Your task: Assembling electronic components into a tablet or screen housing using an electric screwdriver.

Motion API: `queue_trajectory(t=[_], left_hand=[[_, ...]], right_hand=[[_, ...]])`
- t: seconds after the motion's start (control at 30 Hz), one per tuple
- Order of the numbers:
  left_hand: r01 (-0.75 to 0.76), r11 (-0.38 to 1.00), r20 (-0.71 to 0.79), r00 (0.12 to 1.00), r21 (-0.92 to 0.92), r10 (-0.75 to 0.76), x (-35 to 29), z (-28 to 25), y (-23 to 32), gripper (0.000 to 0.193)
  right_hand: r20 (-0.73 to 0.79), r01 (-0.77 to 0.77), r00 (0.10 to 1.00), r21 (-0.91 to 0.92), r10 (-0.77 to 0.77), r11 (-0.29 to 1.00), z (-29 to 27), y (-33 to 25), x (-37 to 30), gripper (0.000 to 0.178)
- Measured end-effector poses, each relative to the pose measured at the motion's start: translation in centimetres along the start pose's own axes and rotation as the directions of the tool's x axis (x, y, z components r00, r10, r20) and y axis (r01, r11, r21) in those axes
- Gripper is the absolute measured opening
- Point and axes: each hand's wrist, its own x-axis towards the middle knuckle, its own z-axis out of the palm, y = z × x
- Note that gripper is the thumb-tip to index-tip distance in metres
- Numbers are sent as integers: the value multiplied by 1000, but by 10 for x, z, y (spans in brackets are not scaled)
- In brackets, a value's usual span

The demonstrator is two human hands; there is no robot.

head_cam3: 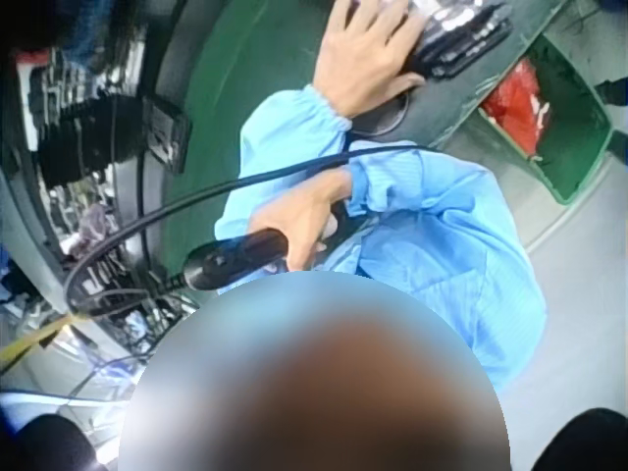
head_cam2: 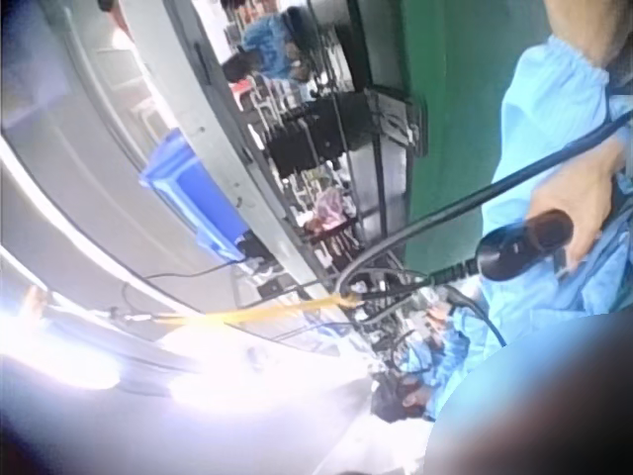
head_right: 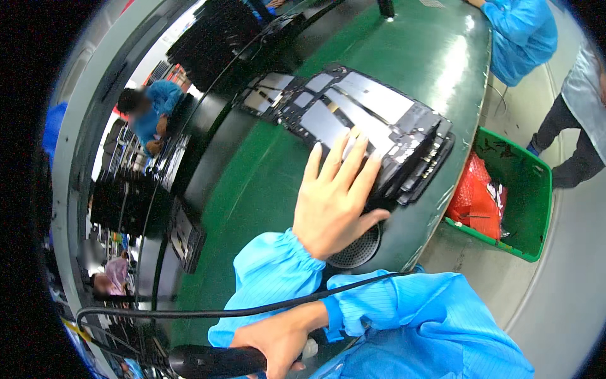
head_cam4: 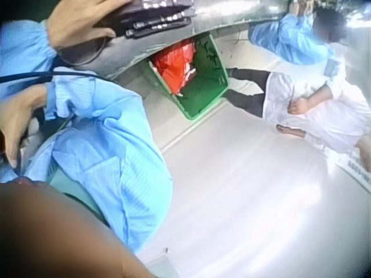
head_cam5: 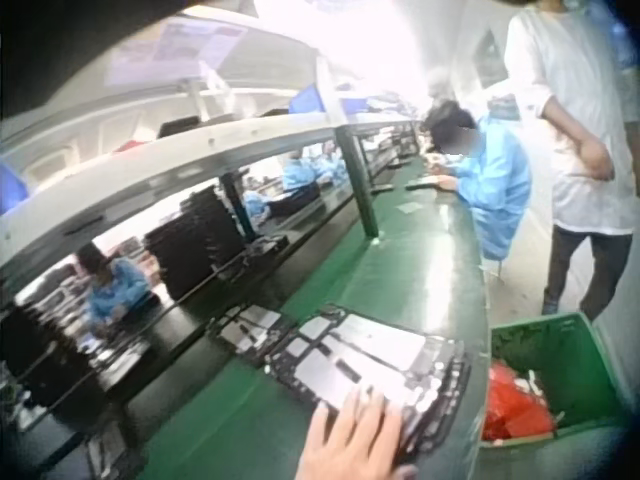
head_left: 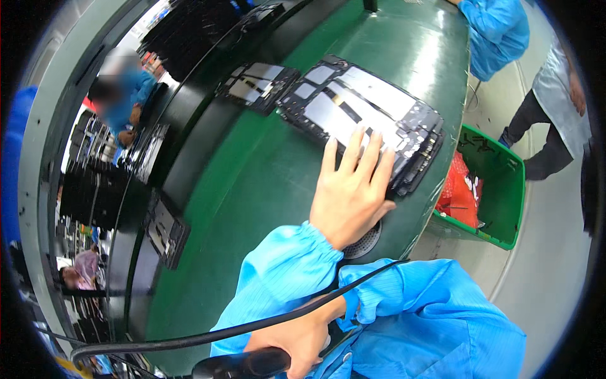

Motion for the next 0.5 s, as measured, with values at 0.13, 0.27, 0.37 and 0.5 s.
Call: queue_trajectory(t=[0.13,0.27,0.37,0.5], left_hand=[[-127,991,133,983,-30,130,24,2,-12,74],[-104,989,389,911,-107,138,35,-27,-17,64],[-185,964,265,955,188,132,23,-14,-17,58],[-157,960,201,973,232,110,16,-4,-27,61]], right_hand=[[124,-122,985,-17,124,992,-9,-35,-8,28],[40,-75,996,6,75,997,-13,-42,-14,28],[51,-34,998,44,32,998,-14,-35,-9,27],[49,-68,996,-20,69,998,-15,-35,-7,28]])
